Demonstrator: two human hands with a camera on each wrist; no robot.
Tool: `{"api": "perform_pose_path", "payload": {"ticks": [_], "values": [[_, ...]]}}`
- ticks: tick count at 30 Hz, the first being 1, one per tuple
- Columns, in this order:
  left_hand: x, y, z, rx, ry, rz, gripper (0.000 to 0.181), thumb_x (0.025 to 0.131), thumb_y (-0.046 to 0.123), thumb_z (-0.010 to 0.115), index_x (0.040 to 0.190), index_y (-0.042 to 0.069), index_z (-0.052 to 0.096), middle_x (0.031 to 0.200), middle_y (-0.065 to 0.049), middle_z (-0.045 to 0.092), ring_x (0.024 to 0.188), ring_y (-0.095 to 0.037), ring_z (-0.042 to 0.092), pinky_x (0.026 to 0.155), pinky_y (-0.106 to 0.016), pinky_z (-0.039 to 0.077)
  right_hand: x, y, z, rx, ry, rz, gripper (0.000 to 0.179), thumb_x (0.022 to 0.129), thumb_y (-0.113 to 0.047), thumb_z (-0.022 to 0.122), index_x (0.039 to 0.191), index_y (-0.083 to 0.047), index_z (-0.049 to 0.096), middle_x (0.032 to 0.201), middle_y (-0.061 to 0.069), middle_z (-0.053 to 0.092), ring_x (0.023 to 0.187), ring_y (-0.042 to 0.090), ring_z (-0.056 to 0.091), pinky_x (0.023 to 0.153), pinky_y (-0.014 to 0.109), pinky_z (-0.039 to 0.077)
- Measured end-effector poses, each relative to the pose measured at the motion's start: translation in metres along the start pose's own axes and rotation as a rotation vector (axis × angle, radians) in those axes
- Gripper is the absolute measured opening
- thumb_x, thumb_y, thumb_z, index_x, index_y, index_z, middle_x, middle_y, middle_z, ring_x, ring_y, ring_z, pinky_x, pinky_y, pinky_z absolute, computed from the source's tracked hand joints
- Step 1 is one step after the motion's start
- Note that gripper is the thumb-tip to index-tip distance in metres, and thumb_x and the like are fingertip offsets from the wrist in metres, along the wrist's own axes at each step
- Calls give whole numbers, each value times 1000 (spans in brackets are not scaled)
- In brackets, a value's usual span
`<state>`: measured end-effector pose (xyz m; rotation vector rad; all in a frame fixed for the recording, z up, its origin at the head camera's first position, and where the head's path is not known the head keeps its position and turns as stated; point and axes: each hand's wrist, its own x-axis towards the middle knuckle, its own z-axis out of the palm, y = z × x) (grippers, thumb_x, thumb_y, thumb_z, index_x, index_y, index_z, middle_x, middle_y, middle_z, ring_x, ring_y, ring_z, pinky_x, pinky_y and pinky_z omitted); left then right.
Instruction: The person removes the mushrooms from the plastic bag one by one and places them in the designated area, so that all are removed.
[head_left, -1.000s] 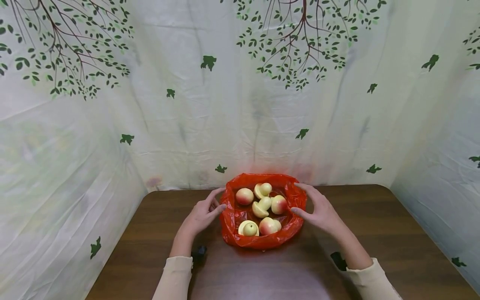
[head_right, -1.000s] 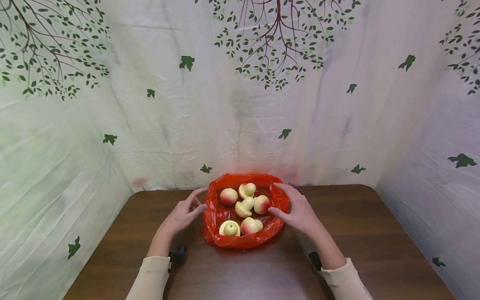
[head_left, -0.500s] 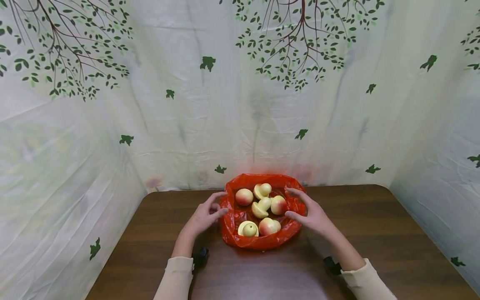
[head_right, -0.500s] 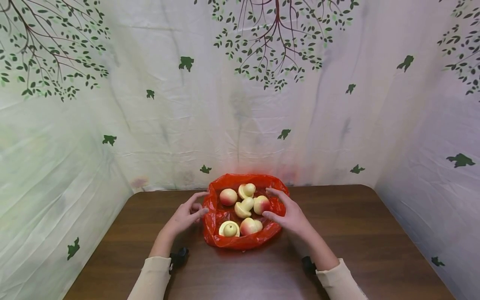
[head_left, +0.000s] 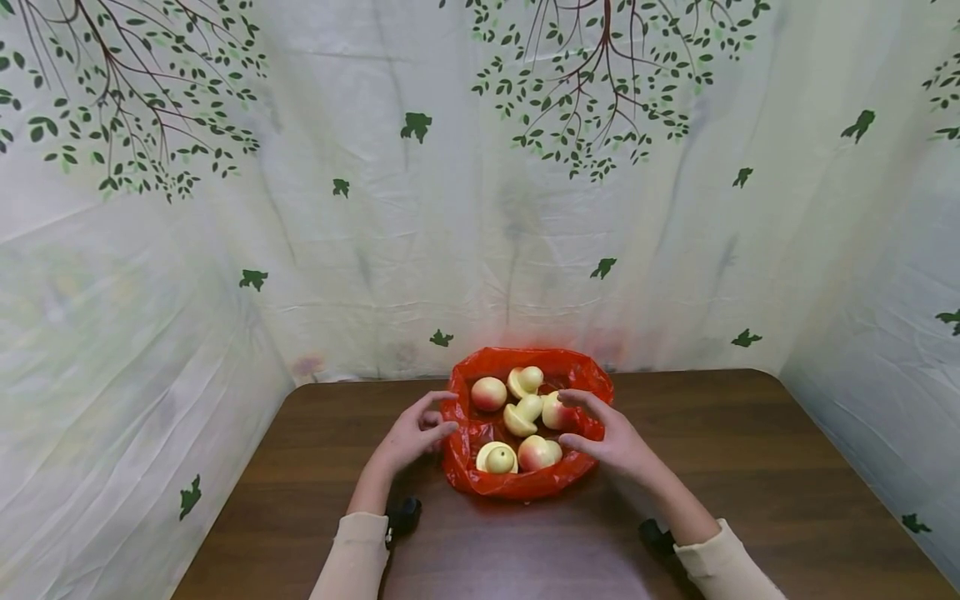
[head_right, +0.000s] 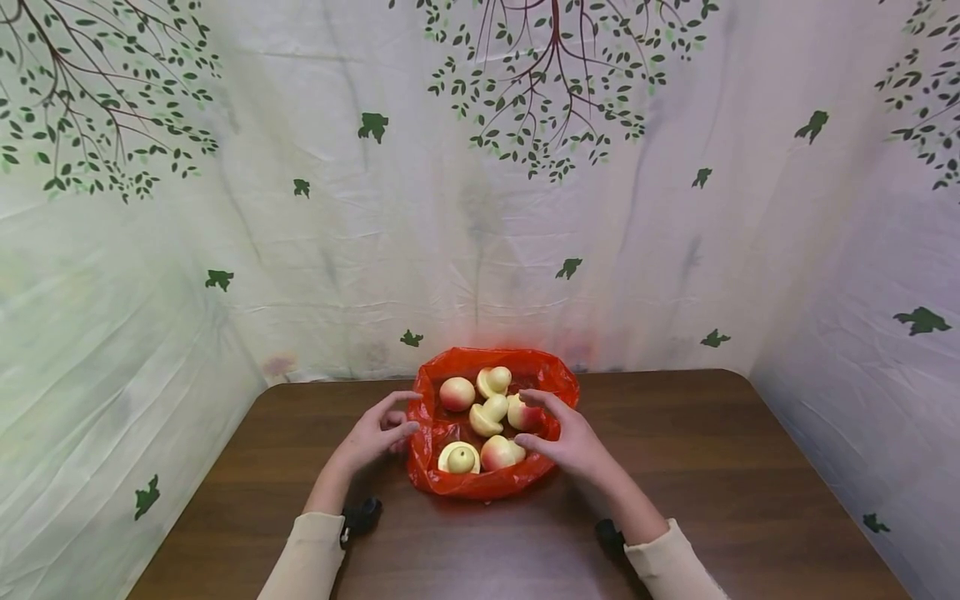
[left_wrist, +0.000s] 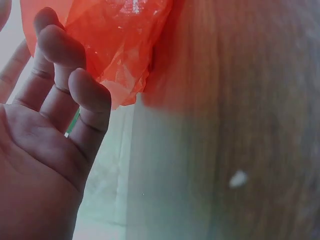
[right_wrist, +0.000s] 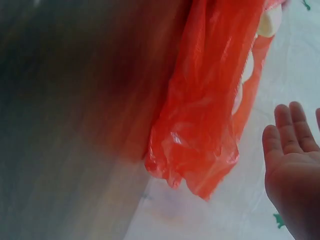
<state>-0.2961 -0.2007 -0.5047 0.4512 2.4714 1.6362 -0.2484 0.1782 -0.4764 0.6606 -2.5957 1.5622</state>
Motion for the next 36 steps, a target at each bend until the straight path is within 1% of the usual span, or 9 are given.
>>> {"api": "perform_pose_path", "payload": {"ticks": [4, 7, 11, 16, 18, 22, 27, 32, 36], "values": [[0, -1, 2, -20, -15, -4, 49, 98, 31, 77, 142, 19, 59, 73, -4, 60, 63, -17, 56, 62, -32, 52, 0, 2, 6, 33, -27, 10, 60, 94, -31, 81, 147, -18, 57, 149, 13, 62, 141, 42, 55, 115, 66, 45], [0, -1, 3, -33, -34, -15, 49, 97, 31, 79, 140, 16, 60, 72, -2, 61, 62, -17, 56, 63, -33, 53, -1, 4, 11, 29, -39, 20, 58, 94, -30, 81, 145, -16, 59, 147, 14, 63, 137, 41, 58, 112, 61, 49], [-1, -3, 4, -50, -48, -23, 48, 96, 28, 81, 138, 14, 62, 72, 1, 64, 63, -18, 57, 64, -34, 54, 0, 5, 15, 20, -42, 24, 55, 93, -28, 82, 142, -13, 61, 144, 14, 65, 133, 40, 61, 112, 61, 50], [0, -5, 3, -52, -63, -1, 52, 94, 22, 83, 140, 11, 61, 76, 0, 65, 65, -23, 57, 61, -33, 53, 1, 9, 20, 45, -76, 21, 59, 92, -26, 83, 143, -6, 60, 142, 18, 65, 128, 41, 64, 108, 61, 52], [0, -6, 3, -51, -67, 5, 54, 93, 21, 83, 141, 10, 60, 76, -1, 65, 64, -22, 55, 60, -32, 52, 1, 10, 23, 54, -91, 26, 61, 92, -27, 83, 144, -4, 59, 142, 20, 65, 126, 41, 65, 108, 62, 52], [0, -7, 3, -48, -72, 5, 55, 93, 22, 83, 142, 11, 59, 78, 0, 67, 62, -18, 53, 59, -32, 50, 0, 11, 26, 57, -112, 37, 64, 92, -31, 84, 144, -4, 58, 142, 21, 64, 123, 39, 67, 108, 62, 52], [1, -8, 3, -50, -63, -16, 57, 92, 25, 84, 142, 15, 58, 78, 2, 68, 61, -15, 52, 59, -30, 50, -1, 14, 29, 36, -129, 49, 63, 91, -33, 84, 142, -6, 60, 140, 18, 66, 120, 35, 67, 105, 60, 54], [0, -7, 3, -54, -42, -26, 59, 91, 26, 85, 143, 21, 58, 75, 3, 66, 59, -15, 50, 58, -29, 48, -1, 19, 31, 28, -134, 51, 60, 92, -32, 83, 142, -7, 60, 139, 15, 67, 123, 35, 66, 107, 59, 53], [-1, -6, 3, -53, -39, -22, 59, 91, 27, 85, 143, 23, 58, 77, 3, 67, 60, -16, 50, 58, -29, 48, -2, 21, 33, 4, -135, 46, 57, 93, -32, 82, 141, -9, 61, 138, 11, 68, 126, 34, 66, 110, 58, 52]]}}
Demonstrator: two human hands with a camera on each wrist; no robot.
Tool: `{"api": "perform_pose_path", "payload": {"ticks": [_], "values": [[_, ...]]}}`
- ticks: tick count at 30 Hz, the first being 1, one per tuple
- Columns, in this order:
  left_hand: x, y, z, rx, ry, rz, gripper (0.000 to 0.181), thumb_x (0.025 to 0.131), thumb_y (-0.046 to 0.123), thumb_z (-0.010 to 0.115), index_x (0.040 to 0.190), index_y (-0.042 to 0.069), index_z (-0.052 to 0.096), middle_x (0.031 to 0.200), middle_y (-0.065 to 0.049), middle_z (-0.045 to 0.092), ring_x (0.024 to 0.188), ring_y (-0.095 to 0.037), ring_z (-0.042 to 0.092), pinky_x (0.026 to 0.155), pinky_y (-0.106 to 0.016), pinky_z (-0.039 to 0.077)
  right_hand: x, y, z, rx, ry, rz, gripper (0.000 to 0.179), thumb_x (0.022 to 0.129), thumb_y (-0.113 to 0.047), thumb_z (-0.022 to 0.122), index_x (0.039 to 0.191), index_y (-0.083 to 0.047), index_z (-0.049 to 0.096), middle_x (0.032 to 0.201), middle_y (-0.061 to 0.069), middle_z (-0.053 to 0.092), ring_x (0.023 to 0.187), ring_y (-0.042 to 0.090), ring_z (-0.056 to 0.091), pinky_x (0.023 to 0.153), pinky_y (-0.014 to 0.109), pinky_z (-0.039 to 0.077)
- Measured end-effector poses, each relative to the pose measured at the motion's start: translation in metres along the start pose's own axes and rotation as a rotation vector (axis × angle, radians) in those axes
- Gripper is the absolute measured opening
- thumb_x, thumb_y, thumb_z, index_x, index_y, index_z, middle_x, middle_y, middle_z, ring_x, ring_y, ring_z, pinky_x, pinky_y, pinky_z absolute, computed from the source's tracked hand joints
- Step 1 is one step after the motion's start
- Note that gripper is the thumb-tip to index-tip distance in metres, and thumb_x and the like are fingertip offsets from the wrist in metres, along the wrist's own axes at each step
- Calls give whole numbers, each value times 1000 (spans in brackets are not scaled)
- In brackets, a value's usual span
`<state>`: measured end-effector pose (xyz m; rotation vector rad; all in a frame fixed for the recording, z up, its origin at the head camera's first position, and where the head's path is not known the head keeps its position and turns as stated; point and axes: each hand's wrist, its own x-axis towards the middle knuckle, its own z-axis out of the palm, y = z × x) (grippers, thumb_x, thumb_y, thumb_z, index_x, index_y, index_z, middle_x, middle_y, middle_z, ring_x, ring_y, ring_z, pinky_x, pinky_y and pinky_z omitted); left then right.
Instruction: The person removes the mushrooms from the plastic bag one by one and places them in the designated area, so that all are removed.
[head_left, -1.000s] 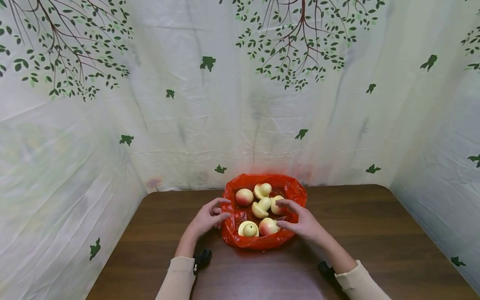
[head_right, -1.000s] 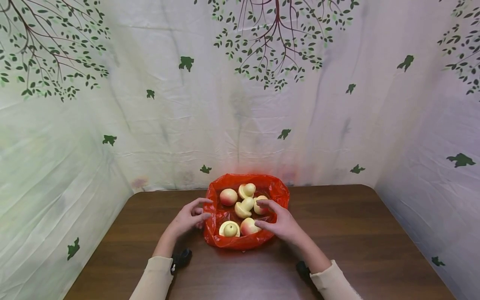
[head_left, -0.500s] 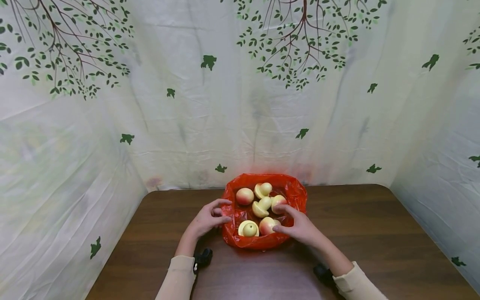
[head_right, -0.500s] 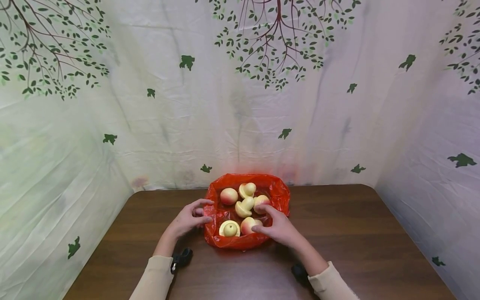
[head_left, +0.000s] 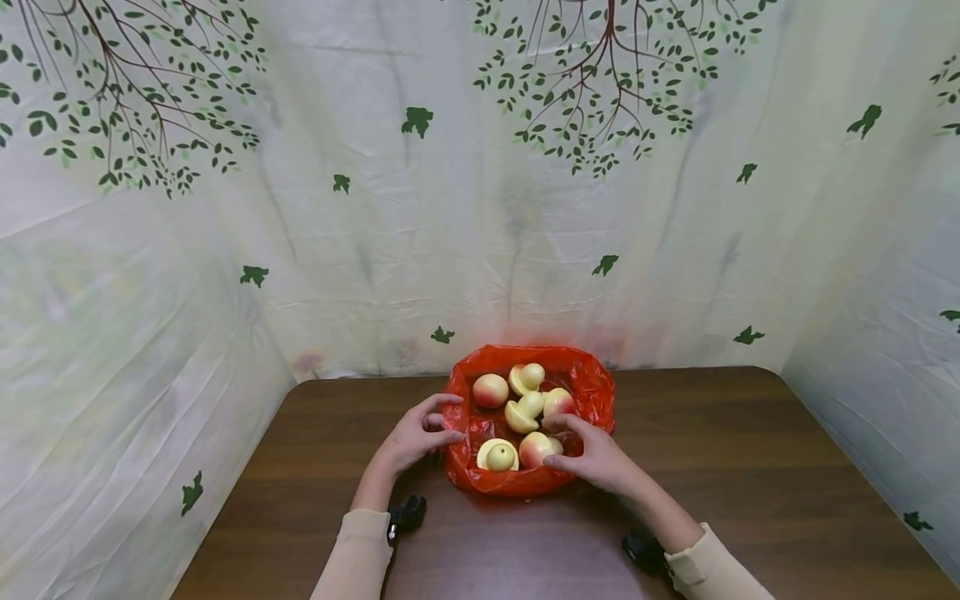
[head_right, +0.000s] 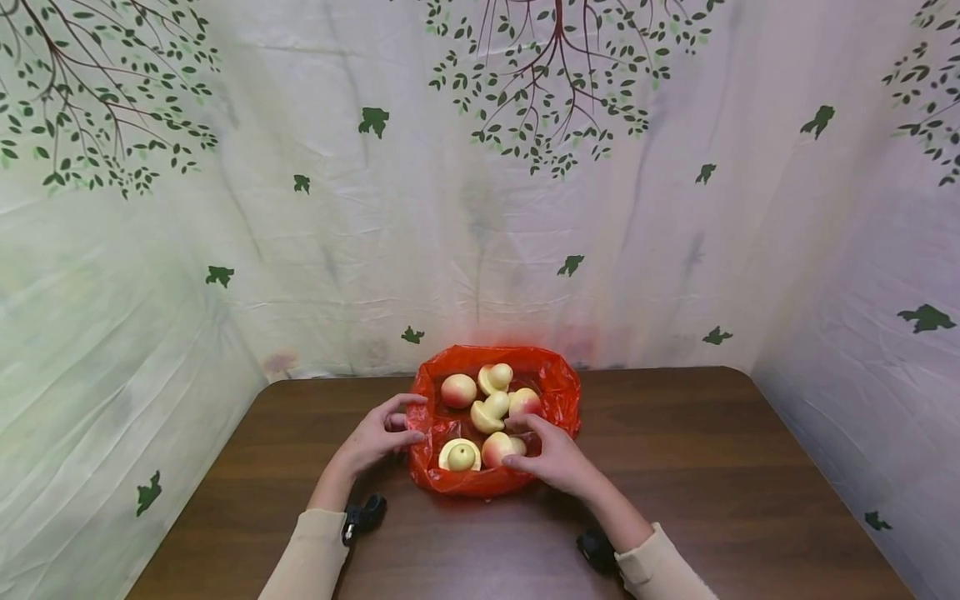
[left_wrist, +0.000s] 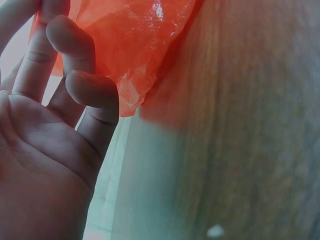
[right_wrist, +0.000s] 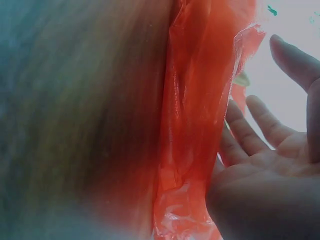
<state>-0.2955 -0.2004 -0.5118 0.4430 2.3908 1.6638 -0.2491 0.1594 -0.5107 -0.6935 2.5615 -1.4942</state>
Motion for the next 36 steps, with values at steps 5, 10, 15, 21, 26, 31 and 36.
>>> {"api": "perform_pose_path", "payload": {"ticks": [5, 10, 15, 21, 26, 31, 36], "values": [[0, 1, 0, -3, -3, 1, 62, 91, 27, 86, 145, 23, 56, 79, 3, 69, 60, -16, 51, 58, -30, 49, 0, -2, 1, -21, -1, -5, 54, 94, -33, 81, 139, -10, 63, 136, 8, 69, 126, 32, 65, 110, 55, 52], [1, 0, 1, -6, -4, -2, 62, 90, 28, 86, 145, 24, 56, 80, 2, 70, 60, -16, 51, 59, -31, 49, -1, -2, 3, -37, -5, -3, 53, 95, -35, 80, 139, -12, 63, 135, 7, 69, 124, 29, 65, 108, 49, 53], [2, -1, 1, -2, -2, -10, 62, 91, 30, 86, 145, 25, 56, 82, 1, 71, 62, -17, 53, 61, -31, 49, 0, 0, 5, -55, 2, -11, 52, 94, -36, 80, 138, -12, 64, 134, 6, 69, 121, 27, 66, 106, 42, 54], [1, -1, 1, 0, 0, -7, 62, 91, 30, 85, 146, 25, 55, 83, 1, 72, 63, -17, 53, 62, -31, 50, 1, 5, 9, -76, 12, -43, 48, 95, -35, 80, 135, -13, 64, 130, 4, 70, 118, 22, 67, 103, 35, 55], [0, 1, 1, -5, -3, 1, 63, 91, 29, 85, 146, 24, 55, 81, 1, 70, 62, -17, 52, 61, -32, 50, 2, 6, 11, -79, 23, -51, 44, 95, -33, 80, 132, -14, 65, 126, 3, 70, 114, 18, 66, 100, 32, 55], [0, 0, 1, -10, -2, 1, 63, 92, 29, 85, 147, 25, 55, 82, 2, 71, 62, -17, 52, 60, -32, 50, 2, 7, 12, -92, 38, -61, 43, 94, -31, 82, 129, -13, 65, 123, 2, 70, 111, 15, 65, 98, 30, 55], [0, 0, 1, -8, 3, 0, 62, 92, 28, 85, 146, 25, 55, 81, 1, 70, 62, -17, 52, 60, -32, 50, 2, 8, 12, -100, 38, -78, 43, 93, -30, 82, 128, -13, 65, 123, 2, 69, 110, 13, 64, 98, 29, 55]]}}
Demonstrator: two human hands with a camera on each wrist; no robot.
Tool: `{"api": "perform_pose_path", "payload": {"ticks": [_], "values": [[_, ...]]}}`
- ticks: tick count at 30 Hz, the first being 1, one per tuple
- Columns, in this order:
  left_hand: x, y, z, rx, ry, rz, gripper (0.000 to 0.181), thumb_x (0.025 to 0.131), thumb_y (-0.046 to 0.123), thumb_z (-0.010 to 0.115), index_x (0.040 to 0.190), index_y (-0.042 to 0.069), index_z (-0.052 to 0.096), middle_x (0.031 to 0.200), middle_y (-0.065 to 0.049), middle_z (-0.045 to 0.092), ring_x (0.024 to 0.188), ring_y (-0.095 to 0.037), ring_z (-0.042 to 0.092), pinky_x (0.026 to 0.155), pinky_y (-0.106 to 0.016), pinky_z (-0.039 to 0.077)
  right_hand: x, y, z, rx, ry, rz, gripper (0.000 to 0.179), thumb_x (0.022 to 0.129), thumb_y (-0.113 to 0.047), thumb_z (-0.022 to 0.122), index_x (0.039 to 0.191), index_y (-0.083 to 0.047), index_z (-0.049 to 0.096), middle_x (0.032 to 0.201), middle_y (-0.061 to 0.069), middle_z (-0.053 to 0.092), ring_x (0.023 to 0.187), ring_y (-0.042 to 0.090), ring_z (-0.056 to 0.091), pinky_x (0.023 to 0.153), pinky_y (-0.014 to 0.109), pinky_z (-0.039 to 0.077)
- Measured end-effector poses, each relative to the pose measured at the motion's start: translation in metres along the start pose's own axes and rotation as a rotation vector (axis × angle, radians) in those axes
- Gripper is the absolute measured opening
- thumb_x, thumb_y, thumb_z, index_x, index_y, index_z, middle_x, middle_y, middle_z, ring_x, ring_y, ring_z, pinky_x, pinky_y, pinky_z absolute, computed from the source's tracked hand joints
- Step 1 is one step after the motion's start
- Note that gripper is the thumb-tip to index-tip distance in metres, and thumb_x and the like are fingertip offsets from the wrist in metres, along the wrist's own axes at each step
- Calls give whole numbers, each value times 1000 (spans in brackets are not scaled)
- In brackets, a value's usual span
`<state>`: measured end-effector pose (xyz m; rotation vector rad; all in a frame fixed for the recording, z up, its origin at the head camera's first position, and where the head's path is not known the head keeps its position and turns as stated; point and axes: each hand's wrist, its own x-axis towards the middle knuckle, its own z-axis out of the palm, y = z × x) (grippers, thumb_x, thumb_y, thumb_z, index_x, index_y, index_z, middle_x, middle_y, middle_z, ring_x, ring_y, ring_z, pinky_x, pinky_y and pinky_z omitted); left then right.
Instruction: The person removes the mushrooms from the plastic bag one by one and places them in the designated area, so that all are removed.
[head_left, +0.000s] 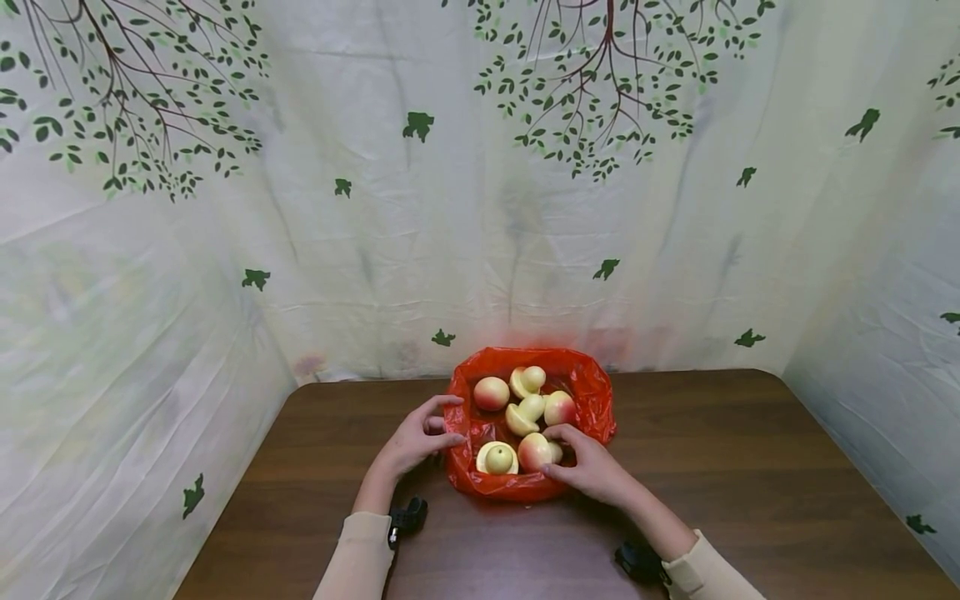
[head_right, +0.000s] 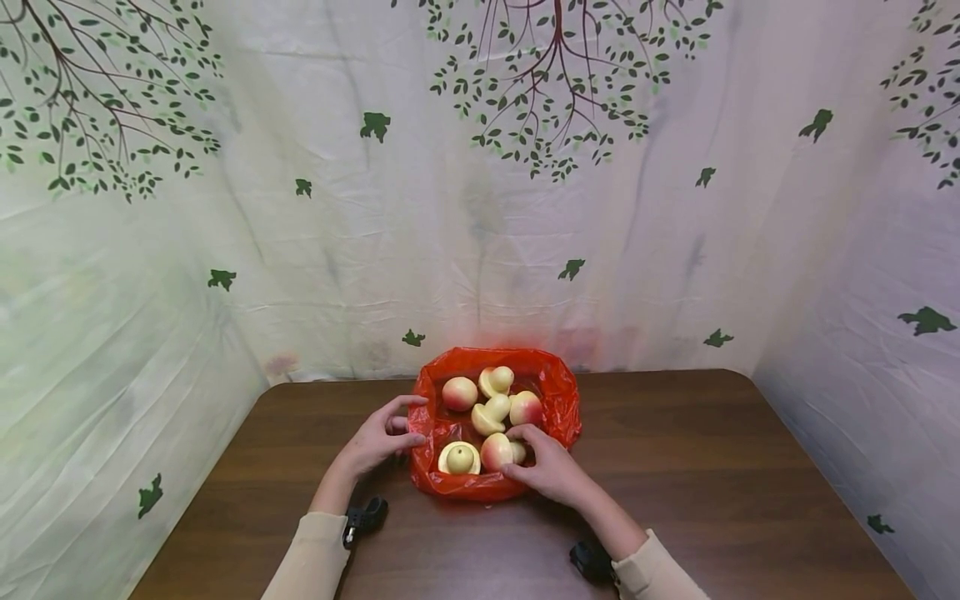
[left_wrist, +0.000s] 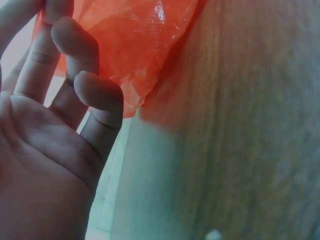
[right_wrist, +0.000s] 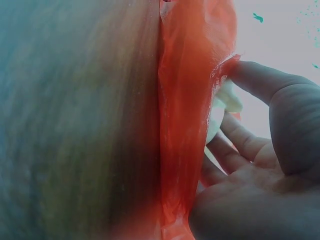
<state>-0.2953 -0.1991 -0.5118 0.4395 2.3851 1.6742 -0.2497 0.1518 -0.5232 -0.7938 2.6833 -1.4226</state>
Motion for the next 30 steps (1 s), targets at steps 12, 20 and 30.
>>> {"api": "perform_pose_path", "payload": {"ticks": [12, 20, 30], "values": [[0, -1, 0, -6, 0, -1, 63, 92, 29, 85, 147, 24, 55, 83, 2, 71, 63, -19, 53, 61, -32, 51, 1, 2, 1, 44, 8, -2, 41, 93, -30, 83, 127, -15, 65, 122, 2, 69, 112, 15, 66, 100, 30, 56], [0, -3, 0, -9, -1, -5, 64, 91, 29, 85, 147, 24, 55, 85, 2, 73, 64, -17, 54, 62, -31, 51, 1, -2, 0, 52, 16, 17, 42, 94, -31, 82, 128, -14, 65, 124, 3, 70, 114, 18, 67, 102, 30, 56], [0, -3, -1, 12, -3, -13, 63, 92, 29, 84, 148, 23, 54, 85, 0, 72, 65, -19, 54, 63, -32, 51, -1, -12, -5, 19, 77, 27, 44, 93, -29, 83, 128, -11, 66, 124, 6, 71, 114, 24, 67, 102, 39, 57]]}}
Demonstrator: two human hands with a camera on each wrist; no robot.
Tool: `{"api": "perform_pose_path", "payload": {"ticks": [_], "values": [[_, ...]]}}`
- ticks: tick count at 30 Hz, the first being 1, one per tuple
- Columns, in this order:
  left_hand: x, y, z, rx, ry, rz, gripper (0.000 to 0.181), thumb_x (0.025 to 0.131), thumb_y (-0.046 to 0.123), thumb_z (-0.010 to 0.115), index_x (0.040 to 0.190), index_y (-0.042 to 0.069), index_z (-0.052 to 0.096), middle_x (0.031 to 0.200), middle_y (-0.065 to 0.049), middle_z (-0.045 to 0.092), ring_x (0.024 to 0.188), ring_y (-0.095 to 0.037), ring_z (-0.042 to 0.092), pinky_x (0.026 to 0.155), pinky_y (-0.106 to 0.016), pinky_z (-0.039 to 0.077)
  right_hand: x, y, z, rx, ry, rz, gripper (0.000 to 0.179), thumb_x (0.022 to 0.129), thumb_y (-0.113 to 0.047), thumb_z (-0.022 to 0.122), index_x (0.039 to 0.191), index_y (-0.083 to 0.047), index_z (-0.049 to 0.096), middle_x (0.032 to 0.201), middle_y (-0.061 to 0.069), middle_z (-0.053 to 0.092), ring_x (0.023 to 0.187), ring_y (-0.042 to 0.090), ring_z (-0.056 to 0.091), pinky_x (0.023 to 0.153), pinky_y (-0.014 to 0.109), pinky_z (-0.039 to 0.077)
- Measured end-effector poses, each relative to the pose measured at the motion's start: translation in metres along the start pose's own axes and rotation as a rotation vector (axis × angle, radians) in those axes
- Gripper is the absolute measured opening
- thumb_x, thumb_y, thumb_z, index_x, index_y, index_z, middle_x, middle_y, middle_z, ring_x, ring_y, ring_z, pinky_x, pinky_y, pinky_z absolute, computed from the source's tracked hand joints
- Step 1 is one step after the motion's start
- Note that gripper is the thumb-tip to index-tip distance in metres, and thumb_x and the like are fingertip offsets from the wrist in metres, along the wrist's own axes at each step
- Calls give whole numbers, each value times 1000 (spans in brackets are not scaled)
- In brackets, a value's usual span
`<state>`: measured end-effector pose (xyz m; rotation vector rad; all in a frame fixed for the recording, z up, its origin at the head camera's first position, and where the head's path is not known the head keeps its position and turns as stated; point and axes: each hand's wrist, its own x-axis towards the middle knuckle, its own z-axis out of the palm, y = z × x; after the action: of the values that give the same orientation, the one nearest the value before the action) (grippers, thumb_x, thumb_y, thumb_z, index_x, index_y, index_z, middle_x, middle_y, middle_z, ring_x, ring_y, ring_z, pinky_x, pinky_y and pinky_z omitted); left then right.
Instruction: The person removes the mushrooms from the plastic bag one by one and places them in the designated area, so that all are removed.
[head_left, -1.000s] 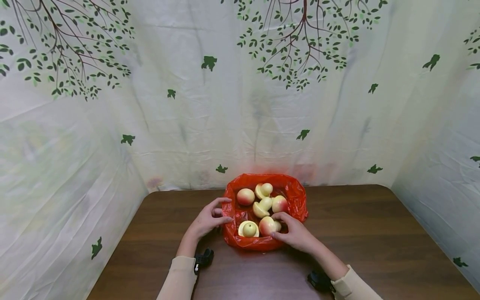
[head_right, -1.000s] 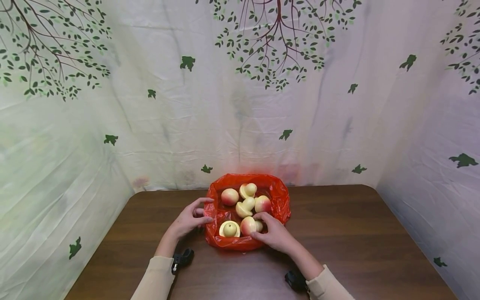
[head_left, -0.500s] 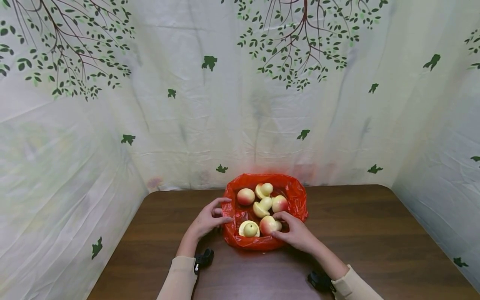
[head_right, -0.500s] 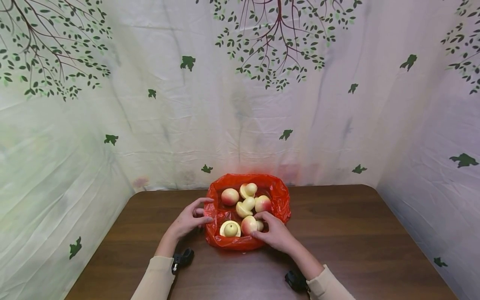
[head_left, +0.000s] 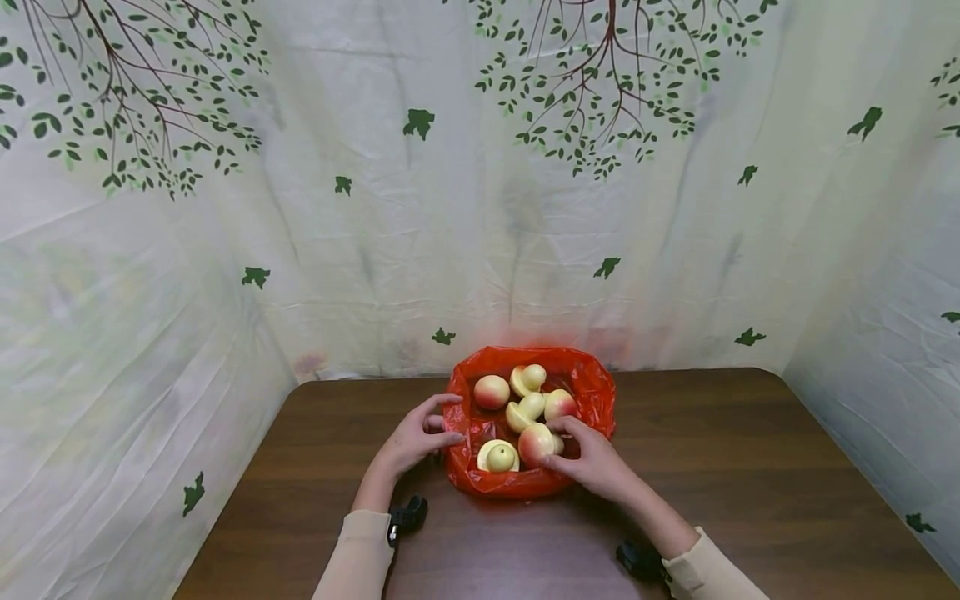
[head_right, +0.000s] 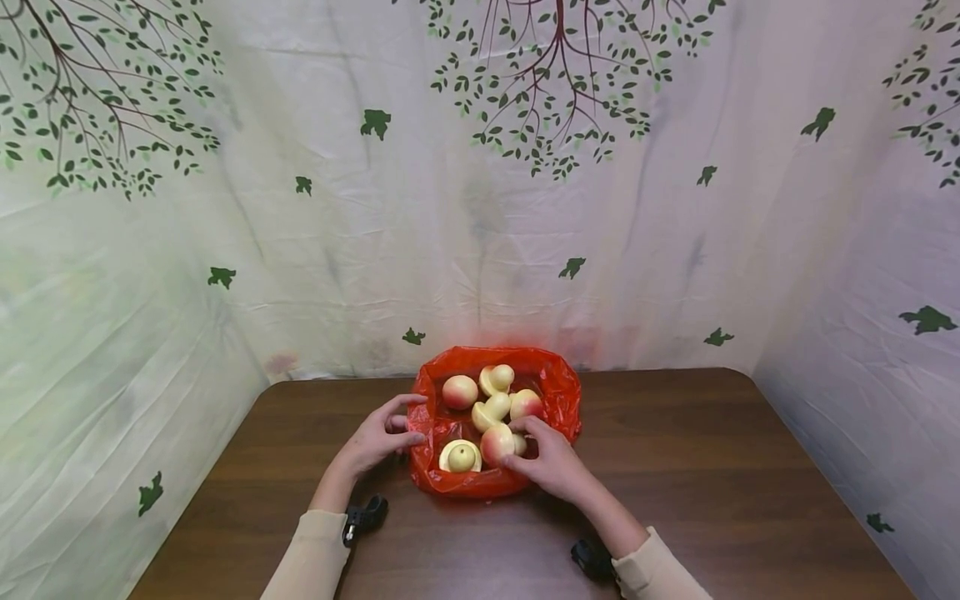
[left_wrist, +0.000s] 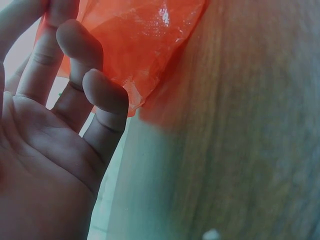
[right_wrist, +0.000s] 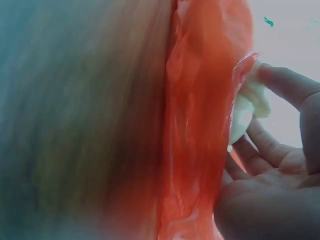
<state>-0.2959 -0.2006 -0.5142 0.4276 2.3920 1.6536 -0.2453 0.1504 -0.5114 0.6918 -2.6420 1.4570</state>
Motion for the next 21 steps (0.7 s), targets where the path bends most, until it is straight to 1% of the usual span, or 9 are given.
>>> {"api": "perform_pose_path", "payload": {"ticks": [6, 11, 15, 21], "values": [[1, 0, -1, 2, 1, 0, 63, 92, 29, 84, 148, 25, 54, 86, 1, 72, 65, -18, 54, 63, -31, 51, 2, -3, -4, -16, 31, 37, 45, 91, -29, 84, 131, -15, 67, 130, 4, 70, 121, 24, 65, 109, 47, 53], [1, -1, -1, -4, 0, 7, 64, 92, 30, 84, 148, 25, 54, 86, 1, 72, 65, -17, 54, 63, -31, 51, 3, -5, -10, 0, 46, 81, 46, 92, -32, 84, 132, -18, 66, 133, 4, 69, 125, 27, 63, 112, 54, 51], [1, -2, -1, -9, 1, 10, 64, 92, 30, 84, 148, 25, 54, 86, 1, 72, 64, -17, 54, 63, -31, 51, 2, -4, -15, 13, 54, 105, 45, 93, -33, 82, 133, -19, 65, 134, 5, 68, 124, 28, 62, 111, 55, 51], [0, -2, -1, -10, 3, 2, 65, 92, 30, 84, 149, 26, 53, 87, 1, 73, 66, -19, 54, 64, -31, 51, 2, -6, -21, 68, 66, 135, 46, 94, -27, 82, 135, -16, 64, 137, 10, 67, 126, 32, 64, 111, 56, 52]]}}
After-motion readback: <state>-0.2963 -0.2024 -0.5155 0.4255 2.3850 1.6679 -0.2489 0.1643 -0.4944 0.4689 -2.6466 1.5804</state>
